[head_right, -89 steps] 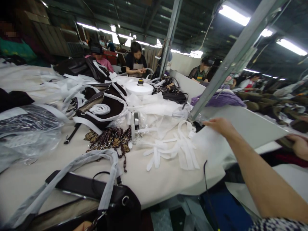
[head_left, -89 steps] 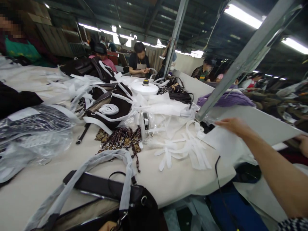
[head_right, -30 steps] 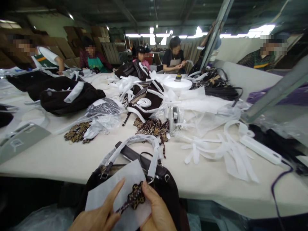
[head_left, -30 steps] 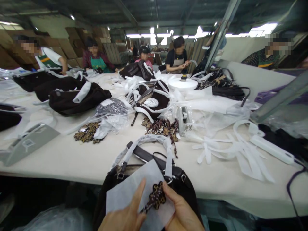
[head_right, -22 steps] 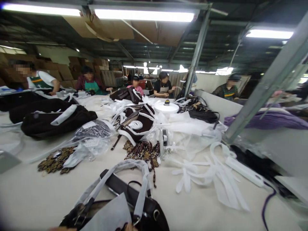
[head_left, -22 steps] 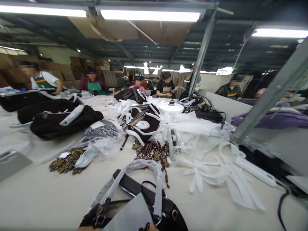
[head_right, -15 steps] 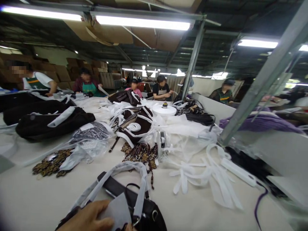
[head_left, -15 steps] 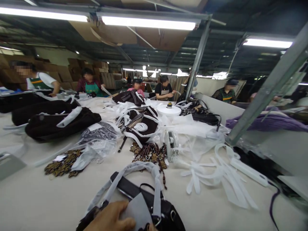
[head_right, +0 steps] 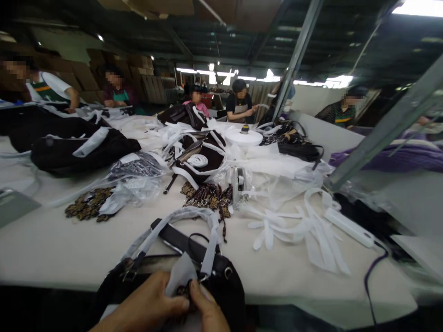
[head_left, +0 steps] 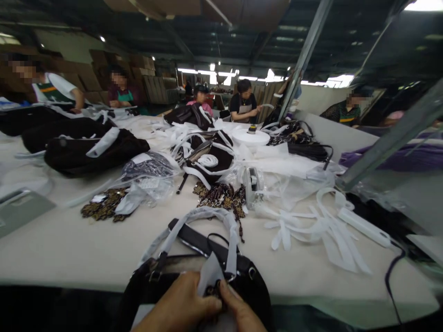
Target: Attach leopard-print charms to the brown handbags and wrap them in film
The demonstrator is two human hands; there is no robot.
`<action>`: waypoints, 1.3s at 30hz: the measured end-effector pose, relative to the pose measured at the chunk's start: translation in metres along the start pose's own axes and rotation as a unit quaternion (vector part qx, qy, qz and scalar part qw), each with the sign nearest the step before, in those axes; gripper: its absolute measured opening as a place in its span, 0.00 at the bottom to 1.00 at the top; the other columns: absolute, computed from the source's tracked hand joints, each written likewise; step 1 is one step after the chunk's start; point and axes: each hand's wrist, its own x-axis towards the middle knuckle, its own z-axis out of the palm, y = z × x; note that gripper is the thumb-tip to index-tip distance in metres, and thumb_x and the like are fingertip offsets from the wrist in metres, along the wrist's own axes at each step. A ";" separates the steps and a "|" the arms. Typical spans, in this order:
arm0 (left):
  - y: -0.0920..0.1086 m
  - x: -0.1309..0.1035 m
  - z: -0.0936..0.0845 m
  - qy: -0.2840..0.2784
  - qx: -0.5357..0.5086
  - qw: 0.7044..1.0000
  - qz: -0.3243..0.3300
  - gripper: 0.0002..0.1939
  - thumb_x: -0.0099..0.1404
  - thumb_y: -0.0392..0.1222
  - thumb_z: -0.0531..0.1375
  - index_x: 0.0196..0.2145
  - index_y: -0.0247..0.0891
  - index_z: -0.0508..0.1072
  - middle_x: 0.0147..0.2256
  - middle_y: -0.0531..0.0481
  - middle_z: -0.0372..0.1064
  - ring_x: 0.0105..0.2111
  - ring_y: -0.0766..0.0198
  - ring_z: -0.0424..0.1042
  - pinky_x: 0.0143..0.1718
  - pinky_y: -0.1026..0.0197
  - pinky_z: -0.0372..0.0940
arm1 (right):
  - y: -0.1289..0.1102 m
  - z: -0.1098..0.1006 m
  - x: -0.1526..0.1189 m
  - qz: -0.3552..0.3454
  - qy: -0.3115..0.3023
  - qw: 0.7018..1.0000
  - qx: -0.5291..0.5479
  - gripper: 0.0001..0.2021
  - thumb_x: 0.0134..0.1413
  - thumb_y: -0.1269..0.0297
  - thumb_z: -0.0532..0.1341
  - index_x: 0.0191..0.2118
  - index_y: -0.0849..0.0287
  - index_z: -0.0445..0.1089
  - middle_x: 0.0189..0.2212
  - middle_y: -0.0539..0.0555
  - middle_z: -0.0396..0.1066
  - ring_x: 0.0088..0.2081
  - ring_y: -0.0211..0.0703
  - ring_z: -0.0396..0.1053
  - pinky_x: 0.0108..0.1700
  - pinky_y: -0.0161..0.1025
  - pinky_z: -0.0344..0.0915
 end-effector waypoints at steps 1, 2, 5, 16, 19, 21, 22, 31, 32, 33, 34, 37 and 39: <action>-0.001 0.000 0.002 0.010 -0.008 1.000 0.005 0.08 0.54 0.38 0.58 0.32 0.33 0.74 0.24 0.55 0.66 0.24 0.66 0.61 0.24 0.67 0.53 | 0.000 0.003 -0.004 0.006 0.003 1.000 0.022 0.21 0.39 0.53 0.74 0.39 0.60 0.78 0.32 0.57 0.79 0.41 0.54 0.76 0.47 0.48 0.69; -0.003 0.000 0.002 0.013 -0.016 1.000 0.006 0.09 0.54 0.39 0.58 0.32 0.33 0.74 0.25 0.55 0.67 0.24 0.66 0.61 0.24 0.67 0.54 | -0.002 0.004 -0.009 0.003 0.006 0.999 0.036 0.19 0.41 0.55 0.74 0.39 0.60 0.78 0.33 0.57 0.79 0.41 0.52 0.76 0.47 0.47 0.69; -0.006 0.002 -0.002 -0.008 -0.060 0.998 -0.007 0.11 0.56 0.42 0.60 0.34 0.32 0.75 0.27 0.53 0.70 0.27 0.65 0.64 0.29 0.66 0.58 | -0.017 -0.004 -0.026 -0.009 -0.016 1.000 -0.023 0.18 0.47 0.58 0.71 0.43 0.62 0.77 0.39 0.60 0.78 0.44 0.50 0.75 0.50 0.46 0.68; -0.016 0.008 -0.013 -0.086 -0.223 0.970 -0.033 0.14 0.54 0.42 0.64 0.37 0.32 0.75 0.32 0.50 0.71 0.30 0.65 0.65 0.34 0.64 0.59 | -0.071 -0.048 -0.029 -0.497 -0.214 0.430 -0.723 0.20 0.59 0.73 0.59 0.56 0.52 0.69 0.53 0.55 0.72 0.58 0.50 0.63 0.61 0.49 0.57; -0.018 0.009 -0.014 -0.078 -0.165 0.983 -0.035 0.12 0.55 0.44 0.63 0.34 0.32 0.74 0.27 0.54 0.66 0.27 0.67 0.59 0.30 0.65 0.54 | -0.076 -0.033 -0.011 -0.550 -0.252 0.404 -0.687 0.12 0.62 0.74 0.56 0.46 0.57 0.73 0.40 0.53 0.77 0.49 0.46 0.68 0.55 0.48 0.61; -0.018 0.008 -0.014 -0.055 -0.104 0.993 -0.029 0.11 0.57 0.45 0.62 0.32 0.33 0.73 0.26 0.56 0.63 0.26 0.67 0.58 0.29 0.65 0.53 | -0.081 -0.023 -0.005 -0.541 -0.250 0.436 -0.674 0.09 0.61 0.74 0.58 0.42 0.57 0.73 0.35 0.52 0.76 0.45 0.44 0.69 0.52 0.46 0.63; -0.017 0.008 -0.013 -0.043 -0.076 0.996 -0.017 0.11 0.59 0.46 0.60 0.31 0.34 0.73 0.26 0.56 0.63 0.26 0.67 0.58 0.29 0.65 0.52 | -0.084 -0.019 -0.003 -0.530 -0.247 0.455 -0.671 0.08 0.60 0.73 0.59 0.41 0.56 0.74 0.36 0.52 0.75 0.45 0.44 0.68 0.51 0.46 0.63; -0.015 -0.001 -0.003 0.088 0.198 0.971 0.097 0.20 0.69 0.47 0.53 0.21 0.37 0.64 0.25 0.55 0.61 0.27 0.66 0.60 0.30 0.63 0.51 | -0.098 -0.003 0.021 -0.248 -0.170 0.707 -0.640 0.06 0.46 0.75 0.69 0.28 0.58 0.76 0.41 0.52 0.74 0.43 0.43 0.71 0.48 0.41 0.65; -0.015 0.000 -0.003 0.092 0.208 0.969 0.093 0.20 0.69 0.46 0.54 0.21 0.37 0.65 0.24 0.55 0.62 0.27 0.66 0.61 0.30 0.63 0.51 | -0.098 -0.005 0.023 -0.218 -0.185 0.717 -0.636 0.06 0.44 0.75 0.70 0.27 0.58 0.76 0.40 0.52 0.74 0.43 0.43 0.72 0.48 0.41 0.65; -0.014 0.000 -0.004 0.101 0.211 0.968 0.087 0.19 0.69 0.45 0.54 0.21 0.37 0.66 0.25 0.55 0.63 0.27 0.66 0.62 0.31 0.63 0.52 | -0.097 -0.007 0.025 -0.196 -0.195 0.721 -0.635 0.06 0.43 0.75 0.70 0.26 0.58 0.76 0.39 0.52 0.75 0.42 0.43 0.72 0.48 0.41 0.65; -0.012 0.001 -0.006 0.110 0.209 0.968 0.081 0.18 0.69 0.45 0.54 0.22 0.37 0.67 0.25 0.55 0.64 0.28 0.66 0.63 0.31 0.64 0.52 | -0.096 -0.009 0.027 -0.182 -0.198 0.721 -0.638 0.06 0.41 0.75 0.71 0.26 0.58 0.76 0.38 0.51 0.75 0.42 0.44 0.72 0.48 0.41 0.65; -0.006 0.001 -0.012 0.123 0.206 0.968 0.079 0.15 0.68 0.43 0.55 0.25 0.38 0.70 0.27 0.54 0.67 0.30 0.65 0.66 0.32 0.64 0.55 | -0.091 -0.015 0.029 -0.182 -0.179 0.723 -0.642 0.07 0.38 0.74 0.72 0.25 0.58 0.76 0.38 0.51 0.76 0.43 0.45 0.72 0.48 0.40 0.64; -0.002 -0.001 -0.013 0.116 0.230 0.962 0.093 0.11 0.68 0.42 0.57 0.28 0.39 0.73 0.29 0.54 0.69 0.33 0.64 0.68 0.35 0.64 0.56 | -0.089 -0.018 0.030 -0.187 -0.167 0.740 -0.624 0.07 0.39 0.73 0.72 0.26 0.58 0.75 0.40 0.51 0.76 0.43 0.45 0.72 0.48 0.40 0.64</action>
